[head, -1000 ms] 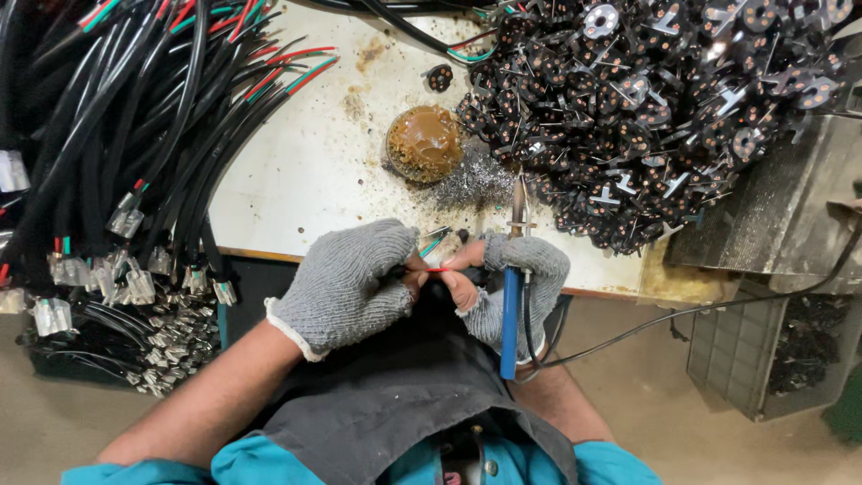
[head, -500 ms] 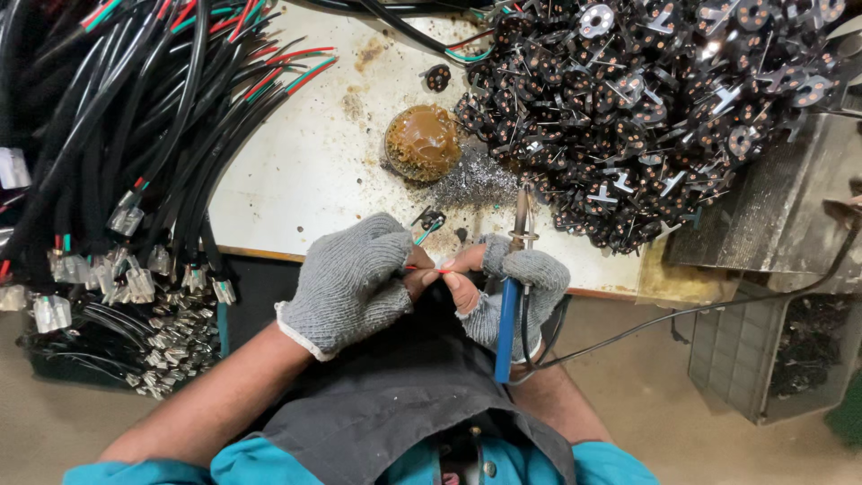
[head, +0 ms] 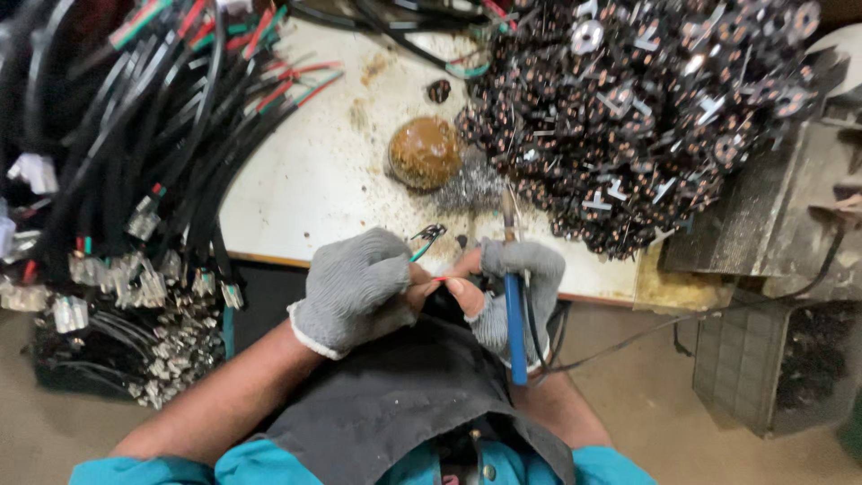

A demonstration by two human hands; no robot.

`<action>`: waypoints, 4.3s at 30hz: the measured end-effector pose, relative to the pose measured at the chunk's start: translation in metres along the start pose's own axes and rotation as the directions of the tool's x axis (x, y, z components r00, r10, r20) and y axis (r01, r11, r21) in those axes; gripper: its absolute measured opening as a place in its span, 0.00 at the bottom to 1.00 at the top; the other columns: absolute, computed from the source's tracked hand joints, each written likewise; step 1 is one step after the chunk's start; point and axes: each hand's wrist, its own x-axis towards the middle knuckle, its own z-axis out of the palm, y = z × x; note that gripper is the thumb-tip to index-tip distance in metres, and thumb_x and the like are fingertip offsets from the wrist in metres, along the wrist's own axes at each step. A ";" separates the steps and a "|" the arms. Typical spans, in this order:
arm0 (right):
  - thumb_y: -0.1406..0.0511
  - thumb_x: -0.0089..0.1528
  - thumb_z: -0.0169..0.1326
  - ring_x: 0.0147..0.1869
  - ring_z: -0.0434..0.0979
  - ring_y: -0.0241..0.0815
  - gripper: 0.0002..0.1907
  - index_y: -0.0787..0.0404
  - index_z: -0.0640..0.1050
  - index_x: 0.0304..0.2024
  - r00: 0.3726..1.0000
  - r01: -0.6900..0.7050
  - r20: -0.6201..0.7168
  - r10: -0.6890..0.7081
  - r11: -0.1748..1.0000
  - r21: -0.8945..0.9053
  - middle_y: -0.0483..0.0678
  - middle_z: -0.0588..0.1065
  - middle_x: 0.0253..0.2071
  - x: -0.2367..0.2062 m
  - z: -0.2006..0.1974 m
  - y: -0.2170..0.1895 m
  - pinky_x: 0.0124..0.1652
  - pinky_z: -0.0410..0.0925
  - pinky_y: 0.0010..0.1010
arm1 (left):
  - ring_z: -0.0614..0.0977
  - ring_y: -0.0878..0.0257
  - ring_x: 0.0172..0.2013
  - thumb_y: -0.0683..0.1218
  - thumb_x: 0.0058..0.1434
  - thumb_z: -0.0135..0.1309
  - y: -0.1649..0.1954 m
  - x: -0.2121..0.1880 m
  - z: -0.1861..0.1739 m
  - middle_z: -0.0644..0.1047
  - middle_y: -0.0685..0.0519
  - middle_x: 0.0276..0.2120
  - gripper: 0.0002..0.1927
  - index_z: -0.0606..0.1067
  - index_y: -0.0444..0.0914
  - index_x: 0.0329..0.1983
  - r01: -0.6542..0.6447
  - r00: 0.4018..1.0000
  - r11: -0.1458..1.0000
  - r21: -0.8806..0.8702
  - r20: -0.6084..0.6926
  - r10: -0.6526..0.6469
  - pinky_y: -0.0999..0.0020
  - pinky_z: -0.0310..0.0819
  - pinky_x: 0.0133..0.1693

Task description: The person solders wires onto electrical plug components at a workbench. They hold a wire in one hand and a soldering iron in the other, dip the wire tip into a rosin container, solder the connection, and set the finished plug onto a large pile of completed components, repeating the cycle.

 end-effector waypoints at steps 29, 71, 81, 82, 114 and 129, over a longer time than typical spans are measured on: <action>0.71 0.62 0.64 0.39 0.83 0.42 0.10 0.61 0.73 0.38 0.960 0.182 -0.168 -0.225 0.954 -0.239 0.48 0.82 0.36 0.015 0.015 0.008 0.45 0.74 0.30 | 0.78 0.54 0.32 0.43 0.55 0.68 -0.027 0.049 -0.012 0.74 0.51 0.29 0.09 0.76 0.41 0.30 0.337 0.918 0.930 0.149 -0.269 -0.290 0.60 0.72 0.35; 0.61 0.53 0.71 0.52 0.77 0.53 0.15 0.52 0.83 0.42 0.966 0.252 0.109 -0.235 0.748 -0.614 0.46 0.81 0.40 0.026 0.011 -0.019 0.54 0.64 0.43 | 0.81 0.51 0.34 0.44 0.47 0.64 -0.002 0.010 -0.002 0.80 0.52 0.35 0.10 0.77 0.43 0.33 0.078 0.995 0.976 0.202 0.050 -0.090 0.57 0.74 0.35; 0.61 0.53 0.72 0.52 0.75 0.57 0.18 0.51 0.83 0.44 0.954 0.280 0.089 -0.288 0.740 -0.611 0.48 0.80 0.37 0.026 0.010 -0.017 0.55 0.65 0.45 | 0.80 0.50 0.33 0.46 0.53 0.62 -0.002 0.013 0.002 0.79 0.51 0.34 0.06 0.76 0.42 0.29 0.082 0.994 0.947 0.310 0.049 -0.102 0.56 0.74 0.33; 0.61 0.53 0.72 0.52 0.75 0.57 0.18 0.51 0.83 0.45 0.951 0.287 0.086 -0.298 0.741 -0.607 0.48 0.79 0.37 0.026 0.010 -0.016 0.56 0.65 0.45 | 0.81 0.50 0.33 0.46 0.53 0.62 -0.002 0.013 0.003 0.80 0.51 0.34 0.05 0.76 0.42 0.29 0.080 0.994 0.940 0.331 0.047 -0.101 0.56 0.74 0.33; 0.54 0.46 0.56 0.24 0.72 0.52 0.16 0.53 0.83 0.32 0.840 0.527 0.486 -0.240 0.569 -0.631 0.48 0.69 0.18 -0.007 -0.014 0.025 0.26 0.61 0.46 | 0.81 0.49 0.36 0.47 0.47 0.63 -0.001 0.015 -0.001 0.79 0.50 0.36 0.11 0.78 0.43 0.34 0.122 0.979 0.957 0.265 0.129 -0.161 0.54 0.75 0.34; 0.55 0.50 0.55 0.24 0.72 0.53 0.13 0.53 0.83 0.31 0.857 0.513 0.407 -0.317 0.600 -0.613 0.48 0.70 0.19 -0.007 -0.011 0.024 0.27 0.61 0.46 | 0.81 0.49 0.36 0.48 0.53 0.61 -0.003 0.014 0.002 0.79 0.50 0.36 0.07 0.79 0.43 0.34 0.125 0.984 0.959 0.256 0.089 -0.152 0.54 0.75 0.35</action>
